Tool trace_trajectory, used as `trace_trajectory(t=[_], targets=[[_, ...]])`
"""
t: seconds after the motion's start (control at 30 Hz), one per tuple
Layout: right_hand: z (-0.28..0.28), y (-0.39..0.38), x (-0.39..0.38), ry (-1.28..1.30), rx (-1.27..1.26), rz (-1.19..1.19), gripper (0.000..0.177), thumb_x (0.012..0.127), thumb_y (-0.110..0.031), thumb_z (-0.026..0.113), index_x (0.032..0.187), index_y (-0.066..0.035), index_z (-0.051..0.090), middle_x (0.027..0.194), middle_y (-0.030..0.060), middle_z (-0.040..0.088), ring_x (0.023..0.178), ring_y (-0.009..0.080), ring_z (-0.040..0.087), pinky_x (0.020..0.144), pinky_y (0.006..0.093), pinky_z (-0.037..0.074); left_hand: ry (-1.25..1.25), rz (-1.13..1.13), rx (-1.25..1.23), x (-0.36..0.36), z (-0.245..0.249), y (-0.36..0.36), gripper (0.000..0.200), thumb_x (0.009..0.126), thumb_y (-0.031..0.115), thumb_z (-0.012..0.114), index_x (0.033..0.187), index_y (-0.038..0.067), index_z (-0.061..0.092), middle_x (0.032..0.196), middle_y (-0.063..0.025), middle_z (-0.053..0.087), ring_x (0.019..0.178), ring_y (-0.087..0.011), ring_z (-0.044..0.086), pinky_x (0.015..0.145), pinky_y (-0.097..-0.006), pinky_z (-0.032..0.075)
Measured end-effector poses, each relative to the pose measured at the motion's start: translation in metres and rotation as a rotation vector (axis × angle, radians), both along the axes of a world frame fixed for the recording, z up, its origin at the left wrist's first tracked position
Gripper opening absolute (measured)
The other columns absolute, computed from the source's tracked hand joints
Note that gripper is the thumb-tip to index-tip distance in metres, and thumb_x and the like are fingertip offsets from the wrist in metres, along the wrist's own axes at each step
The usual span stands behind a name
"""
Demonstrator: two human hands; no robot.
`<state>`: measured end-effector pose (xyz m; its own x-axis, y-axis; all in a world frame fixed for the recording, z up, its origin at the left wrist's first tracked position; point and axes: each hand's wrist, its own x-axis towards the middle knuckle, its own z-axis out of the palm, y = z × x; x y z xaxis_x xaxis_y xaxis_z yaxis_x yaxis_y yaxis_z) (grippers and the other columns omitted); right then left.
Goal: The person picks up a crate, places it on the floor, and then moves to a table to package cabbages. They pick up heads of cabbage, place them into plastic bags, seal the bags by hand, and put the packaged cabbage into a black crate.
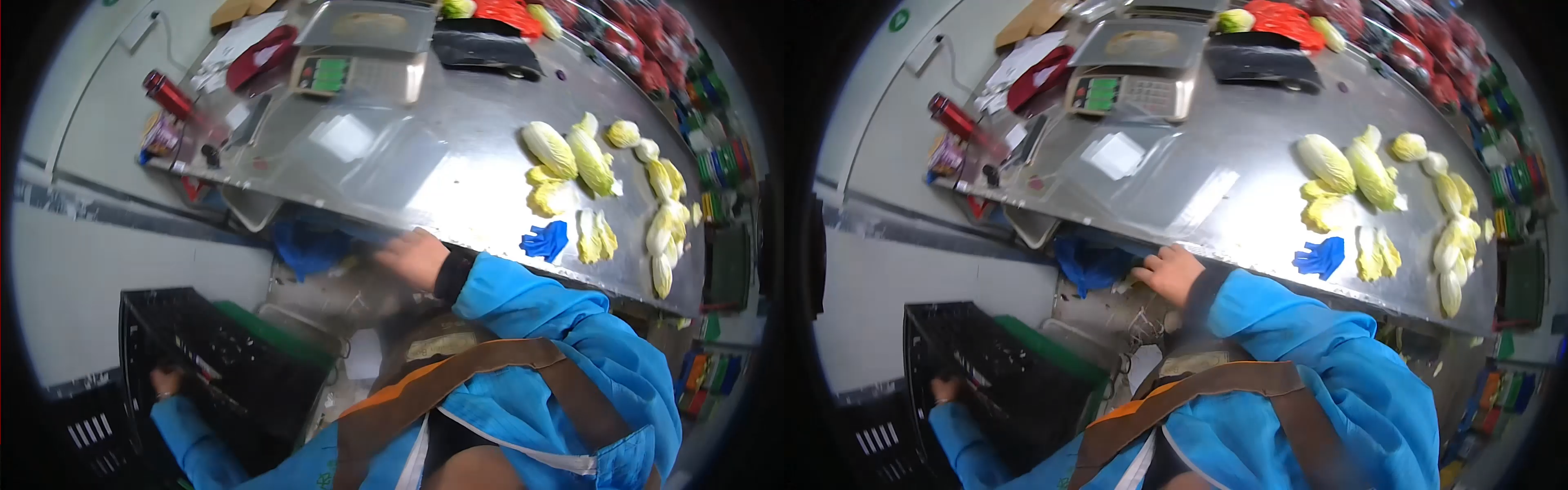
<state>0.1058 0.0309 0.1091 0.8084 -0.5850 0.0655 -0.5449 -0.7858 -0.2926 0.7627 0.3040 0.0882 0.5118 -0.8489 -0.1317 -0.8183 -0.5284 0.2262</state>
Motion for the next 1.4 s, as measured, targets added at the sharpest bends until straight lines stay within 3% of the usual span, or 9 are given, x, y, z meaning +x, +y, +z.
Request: trace_trajectory(t=[0.03,0.1,0.2,0.43,0.5,0.7,1.17,1.27,1.4], targets=[[-0.013,0.004,-0.017,-0.071,0.132,0.009,0.042,0.064,-0.008,0.061,0.106,-0.010,0.059,0.095,0.0075,0.056,0.081,0.0289,0.060,0.068,0.0394,0.049,-0.532,-0.247,-0.084,-0.018,0.065,-0.041,0.026,0.088,0.018,0.050,0.096,-0.003,0.061,0.079,-0.0157,0.063,0.074,-0.0260,0.062,0.071,-0.0366,0.049],[-0.022,0.030,-0.037,-0.112,0.407,-0.051,0.043,0.064,-0.006,0.060,0.106,-0.010,0.059,0.097,0.0089,0.057,0.083,0.0309,0.059,0.073,0.0407,0.049,-0.030,0.027,-0.681,-0.105,0.153,-0.143,0.025,0.088,0.019,0.055,0.094,-0.004,0.060,0.080,-0.0088,0.061,0.074,-0.0172,0.056,0.070,-0.0307,0.047],[-0.028,0.031,-0.062,-0.160,0.563,0.126,0.037,0.065,-0.005,0.059,0.102,-0.010,0.061,0.093,0.0106,0.063,0.086,0.0303,0.060,0.073,0.0393,0.049,0.317,-0.367,-0.511,-0.339,0.224,-0.287,0.018,0.086,0.016,0.058,0.091,-0.001,0.061,0.078,-0.0060,0.061,0.072,-0.0120,0.056,0.067,-0.0248,0.044],[0.015,0.001,-0.298,-0.569,0.451,-0.702,0.032,0.077,-0.006,0.058,0.109,-0.010,0.058,0.092,0.0068,0.065,0.079,0.0185,0.063,0.071,0.0318,0.051,-0.242,-0.716,0.062,-0.542,-0.054,-0.425,0.031,0.054,0.022,0.069,0.078,0.003,0.062,0.083,-0.0184,0.064,0.078,-0.0332,0.062,0.069,-0.0394,0.050],[0.000,0.019,-0.428,-0.476,0.306,-1.063,0.040,0.072,-0.005,0.064,0.112,-0.010,0.058,0.087,0.0067,0.066,0.074,0.0173,0.062,0.070,0.0293,0.051,0.182,-0.902,0.316,-0.540,-0.077,-0.416,0.038,0.051,0.020,0.072,0.082,0.004,0.058,0.081,-0.0178,0.062,0.077,-0.0363,0.061,0.072,-0.0402,0.050],[-0.030,0.128,-0.719,-0.149,0.147,-1.985,0.078,0.061,-0.036,0.078,0.122,-0.002,0.045,0.106,0.0198,0.060,0.100,0.0310,0.058,0.087,0.0357,0.045,-0.069,-0.655,0.128,-0.559,-0.091,-0.405,0.029,0.061,0.006,0.064,0.088,0.001,0.055,0.083,-0.0212,0.061,0.081,-0.0379,0.060,0.071,-0.0409,0.048],[0.005,-0.003,-0.768,0.292,0.206,-1.948,0.104,0.051,-0.046,0.081,0.135,-0.014,0.029,0.121,0.0263,0.046,0.105,0.0411,0.051,0.091,0.0426,0.043,-0.024,-0.265,0.141,-0.576,-0.105,-0.382,0.040,0.070,0.002,0.066,0.107,-0.005,0.051,0.096,-0.0239,0.059,0.093,-0.0370,0.058,0.081,-0.0409,0.047],[-0.007,0.024,-0.754,0.016,-0.032,-1.915,0.089,0.054,-0.040,0.082,0.126,-0.006,0.041,0.113,0.0219,0.053,0.099,0.0351,0.056,0.086,0.0389,0.046,-0.190,-0.395,0.114,-0.557,-0.124,-0.387,0.037,0.070,-0.001,0.063,0.106,-0.003,0.052,0.103,-0.0228,0.057,0.092,-0.0385,0.058,0.081,-0.0396,0.047],[-0.081,0.061,-0.723,-1.289,0.247,-1.828,0.064,0.070,-0.037,0.075,0.112,0.006,0.052,0.100,0.0102,0.061,0.089,0.0200,0.059,0.076,0.0310,0.048,-0.067,-0.345,-0.141,-0.592,-0.084,-0.385,0.031,0.073,-0.006,0.057,0.103,-0.002,0.055,0.109,-0.0232,0.055,0.097,-0.0389,0.055,0.084,-0.0373,0.045]])
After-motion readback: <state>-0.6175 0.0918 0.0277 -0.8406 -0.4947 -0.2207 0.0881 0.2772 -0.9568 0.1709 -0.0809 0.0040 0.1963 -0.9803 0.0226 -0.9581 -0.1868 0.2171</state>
